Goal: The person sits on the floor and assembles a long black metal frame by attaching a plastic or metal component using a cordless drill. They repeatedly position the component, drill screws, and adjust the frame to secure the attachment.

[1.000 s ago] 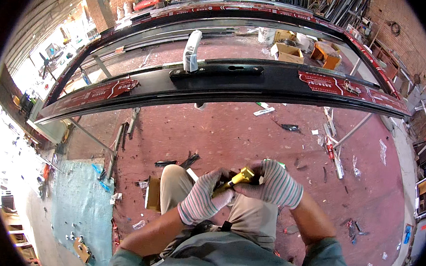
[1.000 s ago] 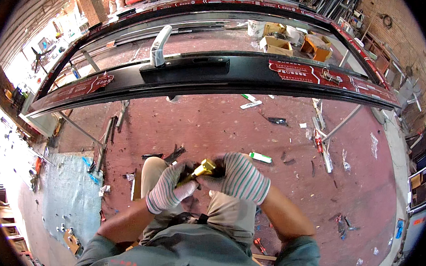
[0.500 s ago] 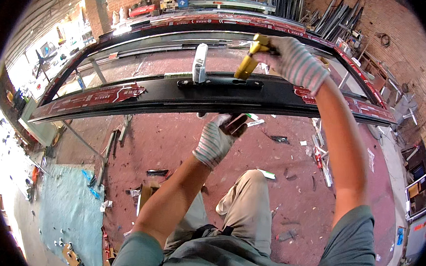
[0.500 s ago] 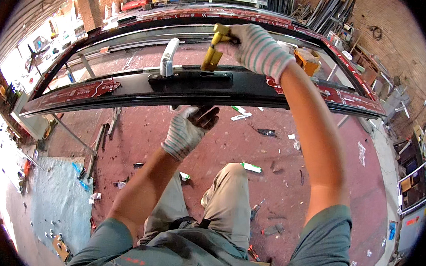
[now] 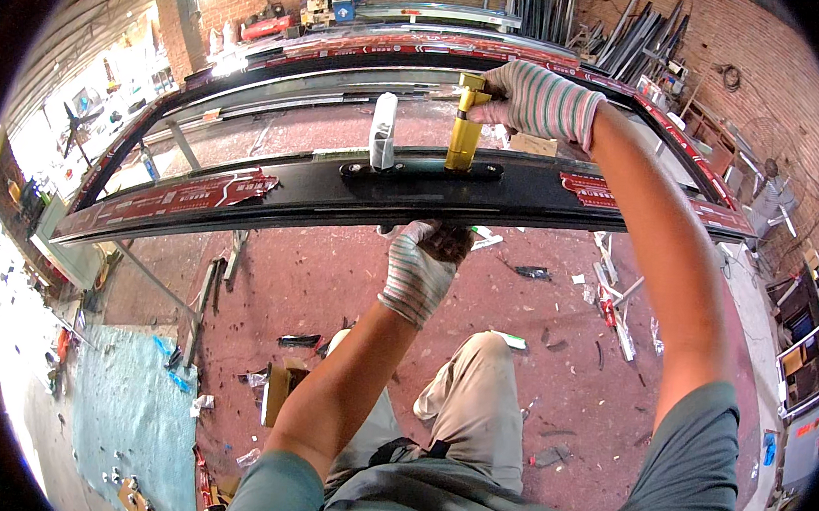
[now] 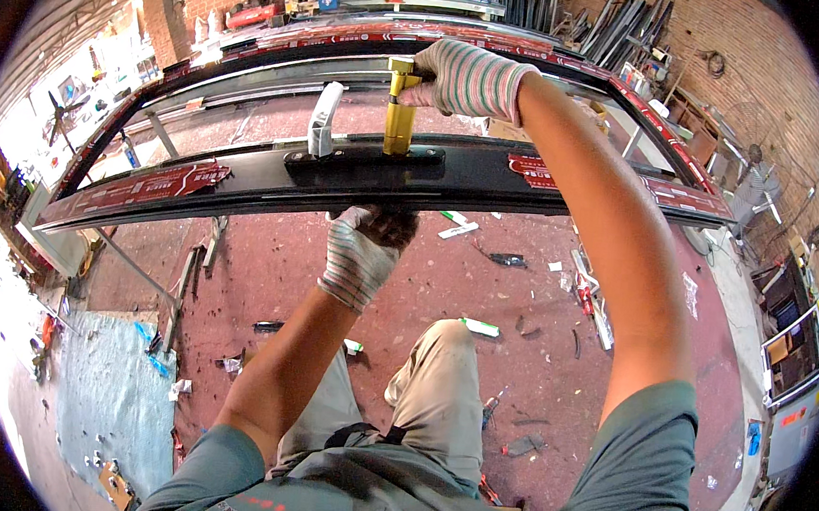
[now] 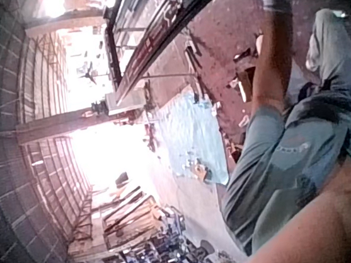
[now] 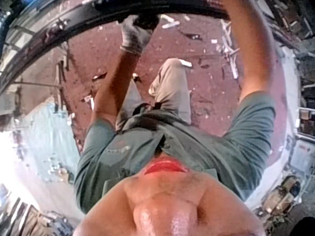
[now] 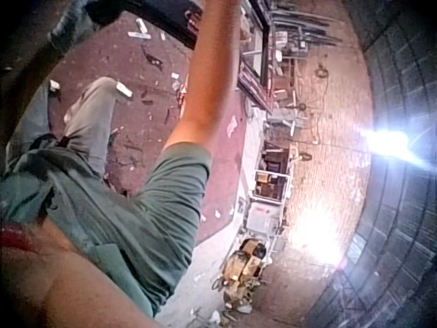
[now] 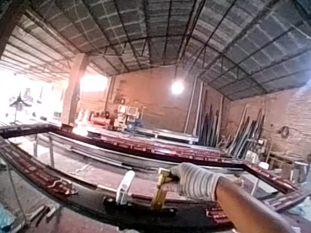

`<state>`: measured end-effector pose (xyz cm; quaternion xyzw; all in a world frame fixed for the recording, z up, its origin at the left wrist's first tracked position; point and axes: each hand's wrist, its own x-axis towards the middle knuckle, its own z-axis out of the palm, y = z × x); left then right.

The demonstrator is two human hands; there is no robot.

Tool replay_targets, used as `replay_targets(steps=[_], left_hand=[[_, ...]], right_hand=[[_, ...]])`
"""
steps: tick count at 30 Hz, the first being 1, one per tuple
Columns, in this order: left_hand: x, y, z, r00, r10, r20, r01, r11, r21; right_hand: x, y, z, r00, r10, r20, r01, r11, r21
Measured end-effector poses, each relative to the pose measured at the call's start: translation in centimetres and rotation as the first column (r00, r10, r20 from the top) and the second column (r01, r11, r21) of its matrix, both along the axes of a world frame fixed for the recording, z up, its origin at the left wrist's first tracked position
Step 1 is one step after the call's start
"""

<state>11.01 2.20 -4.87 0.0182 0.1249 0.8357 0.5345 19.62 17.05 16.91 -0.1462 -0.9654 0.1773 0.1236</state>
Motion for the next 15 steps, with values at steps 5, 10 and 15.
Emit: replay_targets(steps=[5, 10, 15], left_hand=[[0.2, 0.2, 0.7, 0.997, 0.015, 0.081, -0.011, 0.999, -0.052], [-0.2, 0.4, 0.3, 0.996, 0.010, 0.083, -0.009, 1.000, -0.019], [-0.2, 0.2, 0.6, 0.998, 0.013, 0.058, -0.011, 1.000, -0.024]], right_hand=[[-0.3, -0.1, -0.4, 0.999, 0.020, 0.034, -0.024, 0.990, 0.140], [0.3, -2.2, 0.6, 0.994, -0.041, 0.100, 0.029, 0.992, 0.120], [-0.8, -4.5, 2.4, 0.981, -0.025, 0.190, -0.043, 0.936, 0.350]])
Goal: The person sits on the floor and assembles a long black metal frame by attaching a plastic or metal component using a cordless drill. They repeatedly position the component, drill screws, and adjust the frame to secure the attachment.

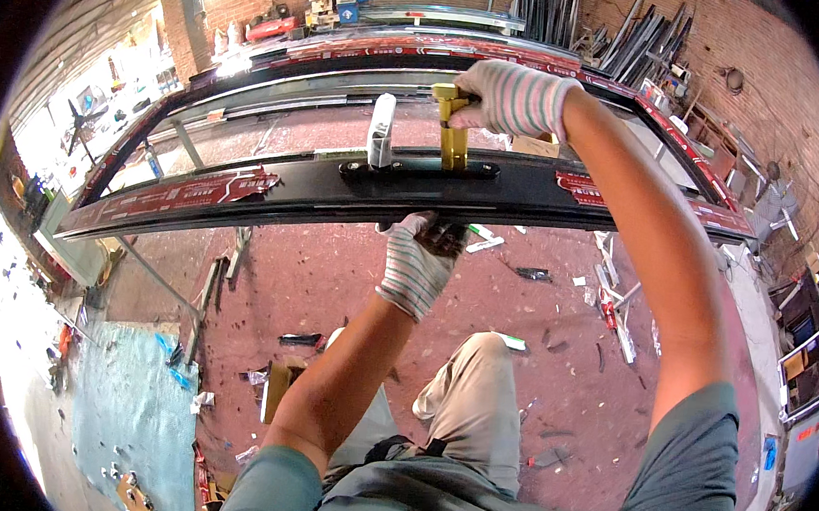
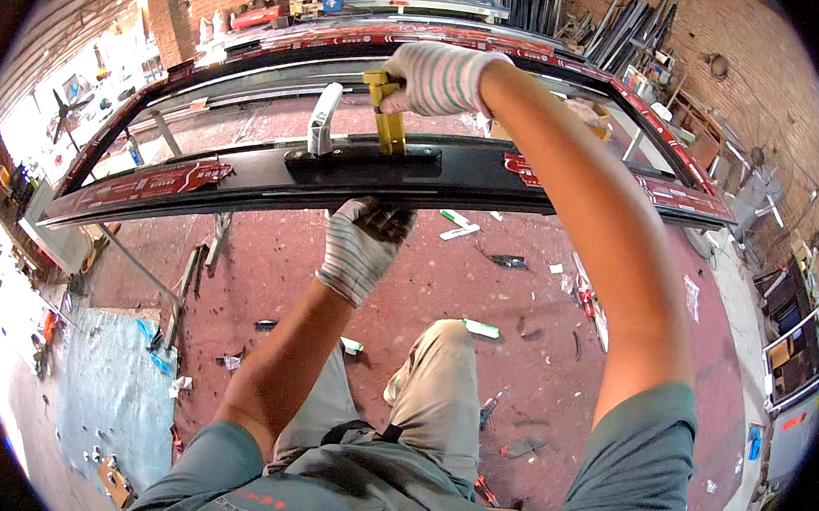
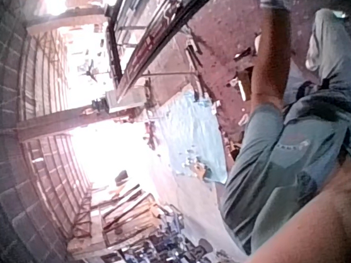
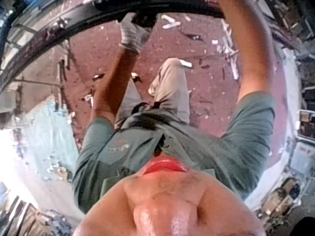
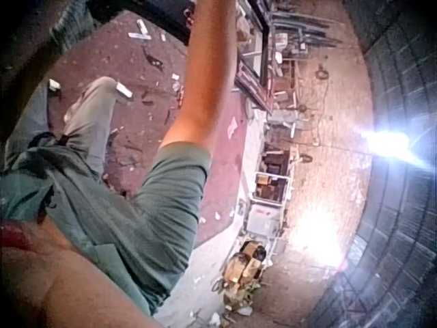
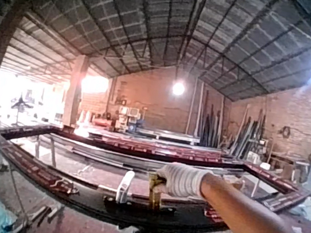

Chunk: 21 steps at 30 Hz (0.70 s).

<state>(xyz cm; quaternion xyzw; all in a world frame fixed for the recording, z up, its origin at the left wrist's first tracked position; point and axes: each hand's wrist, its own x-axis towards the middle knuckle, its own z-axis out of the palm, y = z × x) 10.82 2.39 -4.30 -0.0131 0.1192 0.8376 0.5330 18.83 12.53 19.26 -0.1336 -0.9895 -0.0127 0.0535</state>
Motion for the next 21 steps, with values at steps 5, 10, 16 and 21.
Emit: replay_targets(steps=[5, 10, 16, 21], left_hand=[[0.5, -0.2, 0.6, 1.000, -0.013, -0.019, 0.012, 0.999, -0.045], [0.5, -0.5, 1.4, 0.999, 0.002, -0.042, -0.006, 0.995, -0.103], [-0.1, 0.3, 0.9, 0.989, -0.054, -0.137, 0.026, 0.980, -0.198], [-0.5, -0.2, 1.0, 0.991, -0.096, -0.088, 0.075, 0.972, -0.221]], right_hand=[[-0.3, 2.4, -0.4, 0.998, -0.057, 0.027, 0.061, 0.980, -0.188], [1.2, 0.3, -1.5, 0.994, 0.035, -0.106, -0.031, 0.999, 0.038], [-1.1, 0.3, 1.3, 0.988, -0.096, 0.125, 0.122, 0.967, -0.224], [-2.0, 0.6, -0.1, 0.972, -0.126, 0.198, 0.151, 0.982, -0.112]])
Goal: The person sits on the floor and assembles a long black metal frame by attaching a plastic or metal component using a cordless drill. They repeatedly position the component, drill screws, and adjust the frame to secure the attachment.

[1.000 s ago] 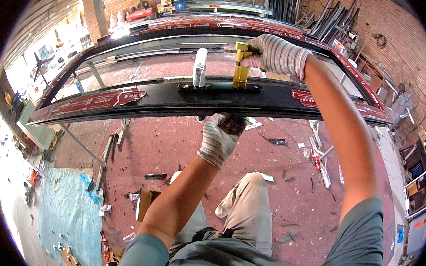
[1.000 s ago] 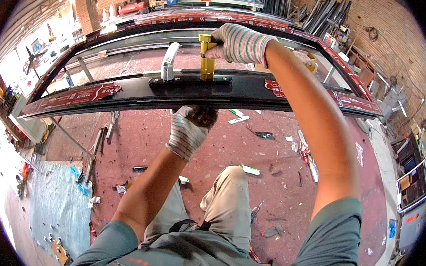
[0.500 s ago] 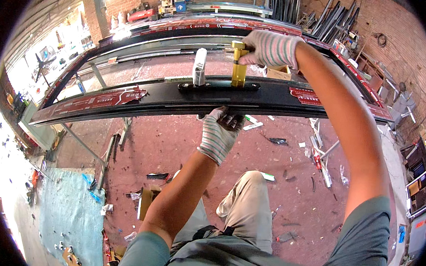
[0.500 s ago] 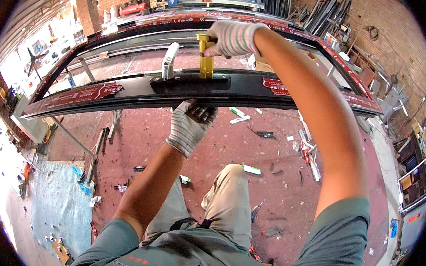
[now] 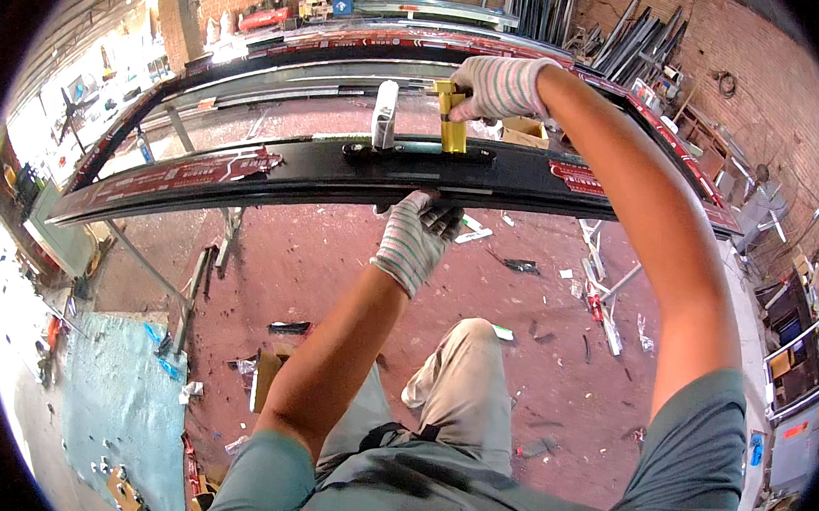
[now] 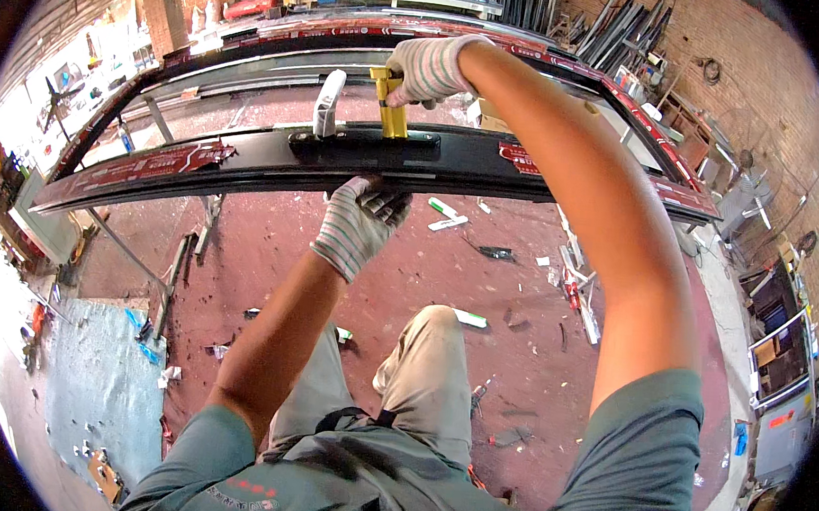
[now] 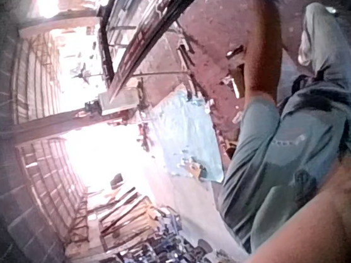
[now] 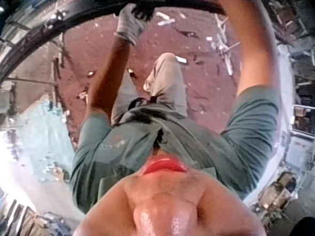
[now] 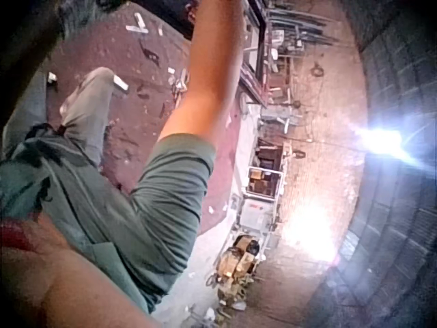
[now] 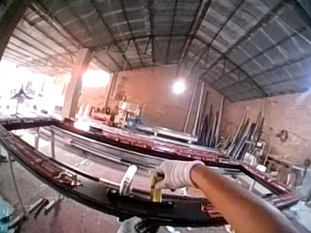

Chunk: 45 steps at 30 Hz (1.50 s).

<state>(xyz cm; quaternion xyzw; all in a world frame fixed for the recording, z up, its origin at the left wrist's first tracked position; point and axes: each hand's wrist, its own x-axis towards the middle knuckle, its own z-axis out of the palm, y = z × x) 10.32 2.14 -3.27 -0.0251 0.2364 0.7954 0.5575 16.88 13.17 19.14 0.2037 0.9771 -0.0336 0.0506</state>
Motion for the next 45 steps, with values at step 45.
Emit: replay_targets(steps=[45], left_hand=[[0.6, -0.9, -0.3, 0.997, 0.075, 0.028, -0.079, 0.969, 0.236]], right_hand=[[3.6, 1.4, -7.9, 0.896, 0.040, -0.443, -0.103, 0.987, -0.119]])
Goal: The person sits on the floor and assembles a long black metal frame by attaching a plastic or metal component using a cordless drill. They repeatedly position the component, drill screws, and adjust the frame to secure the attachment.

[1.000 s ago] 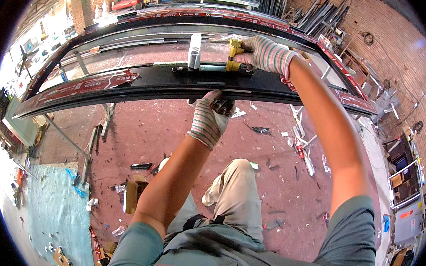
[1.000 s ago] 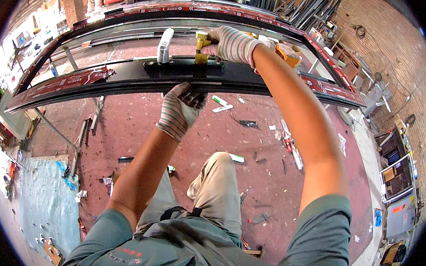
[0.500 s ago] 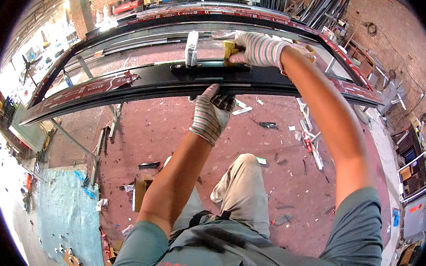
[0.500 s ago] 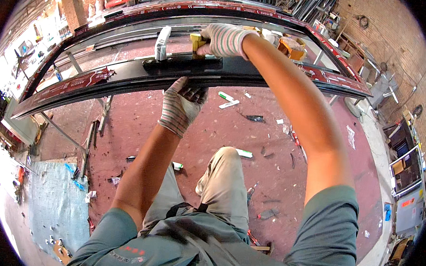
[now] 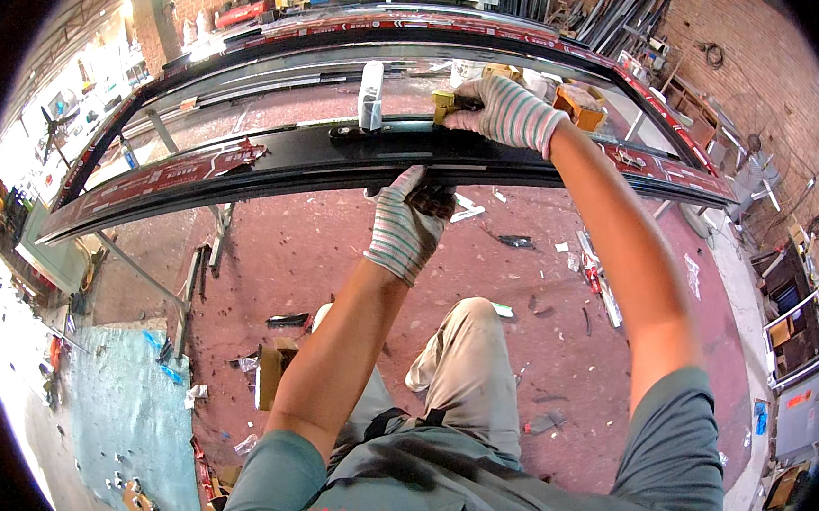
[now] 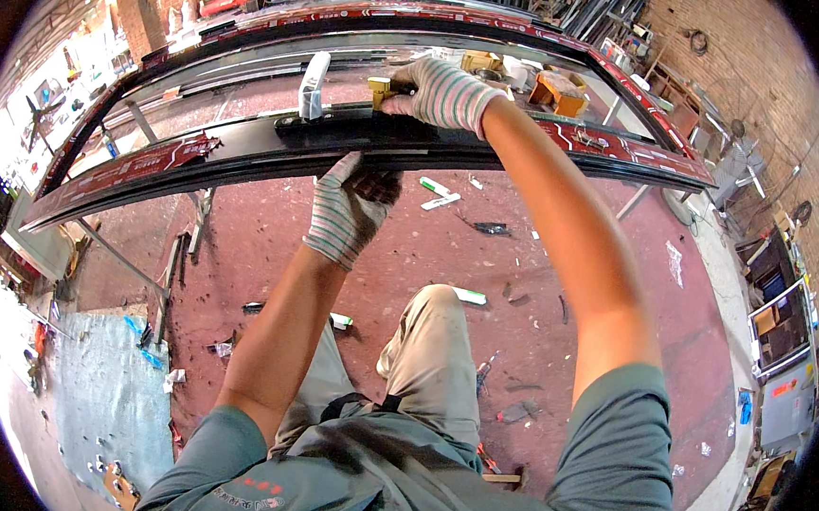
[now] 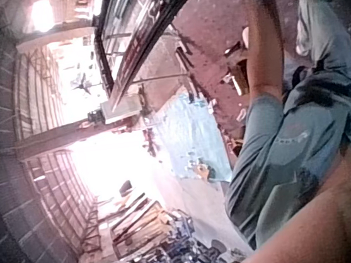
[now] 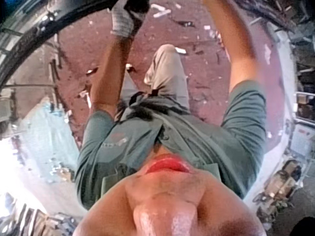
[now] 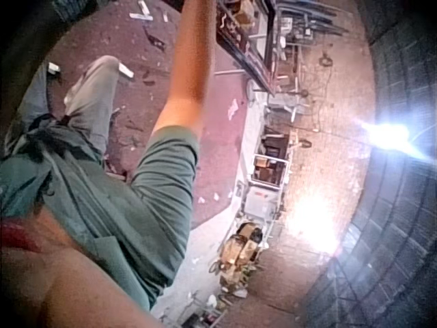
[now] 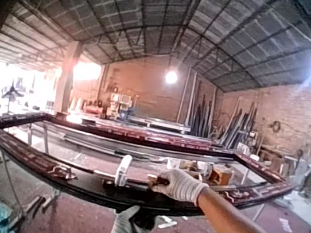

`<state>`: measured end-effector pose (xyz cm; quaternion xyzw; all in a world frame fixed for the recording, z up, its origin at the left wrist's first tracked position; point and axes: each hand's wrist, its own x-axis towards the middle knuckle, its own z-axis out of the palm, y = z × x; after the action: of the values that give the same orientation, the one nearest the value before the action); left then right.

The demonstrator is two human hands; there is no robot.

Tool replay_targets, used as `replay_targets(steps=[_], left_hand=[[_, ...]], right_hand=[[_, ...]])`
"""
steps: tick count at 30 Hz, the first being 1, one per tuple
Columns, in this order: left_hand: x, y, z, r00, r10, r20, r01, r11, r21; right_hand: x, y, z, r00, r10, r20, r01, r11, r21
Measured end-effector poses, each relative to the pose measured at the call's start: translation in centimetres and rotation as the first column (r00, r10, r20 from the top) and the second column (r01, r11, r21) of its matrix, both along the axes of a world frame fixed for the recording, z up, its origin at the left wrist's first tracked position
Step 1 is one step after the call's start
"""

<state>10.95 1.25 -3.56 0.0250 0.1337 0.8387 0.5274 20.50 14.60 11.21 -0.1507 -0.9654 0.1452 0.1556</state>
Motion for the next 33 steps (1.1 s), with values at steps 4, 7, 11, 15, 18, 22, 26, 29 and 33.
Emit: replay_targets(steps=[4, 7, 11, 15, 18, 22, 26, 29, 33], left_hand=[[0.2, -0.1, 0.3, 0.999, 0.012, -0.044, -0.012, 1.000, 0.005], [-0.2, 0.0, 0.0, 1.000, 0.008, -0.029, -0.007, 1.000, 0.020], [0.3, 0.0, 0.3, 1.000, 0.007, 0.005, -0.007, 0.999, 0.041], [0.0, -0.3, 0.3, 1.000, 0.019, -0.002, -0.019, 0.999, 0.029], [0.2, -0.2, 0.3, 1.000, -0.005, 0.005, 0.005, 1.000, 0.013], [0.2, -0.4, 0.6, 1.000, -0.001, -0.004, 0.001, 1.000, -0.017], [-0.3, -0.5, 0.1, 0.999, 0.021, -0.029, -0.020, 1.000, 0.017], [-0.2, 0.1, 0.1, 0.999, 0.007, -0.043, -0.004, 0.998, 0.062], [-0.1, 0.0, -0.4, 0.998, -0.019, -0.065, 0.018, 1.000, -0.006]], right_hand=[[0.3, 0.2, -1.4, 0.996, 0.009, -0.089, -0.001, 0.995, 0.100], [0.0, 0.6, -2.0, 0.995, 0.093, -0.047, -0.080, 0.972, 0.221], [-0.1, 1.1, -1.6, 0.994, 0.085, -0.065, -0.078, 0.991, 0.109], [-0.9, 0.4, -1.6, 0.977, 0.085, -0.195, -0.091, 0.996, -0.024], [-1.1, 1.8, -2.0, 0.967, 0.146, -0.210, -0.162, 0.985, -0.060], [-1.1, 2.2, -2.5, 0.961, 0.140, -0.240, -0.164, 0.983, -0.085], [-1.2, 0.8, -2.8, 0.963, 0.135, -0.232, -0.129, 0.991, 0.041], [-1.0, 0.6, -3.0, 0.958, 0.104, -0.268, -0.074, 0.990, 0.120], [-0.8, 0.4, -3.9, 0.931, 0.112, -0.347, -0.067, 0.988, 0.139]])
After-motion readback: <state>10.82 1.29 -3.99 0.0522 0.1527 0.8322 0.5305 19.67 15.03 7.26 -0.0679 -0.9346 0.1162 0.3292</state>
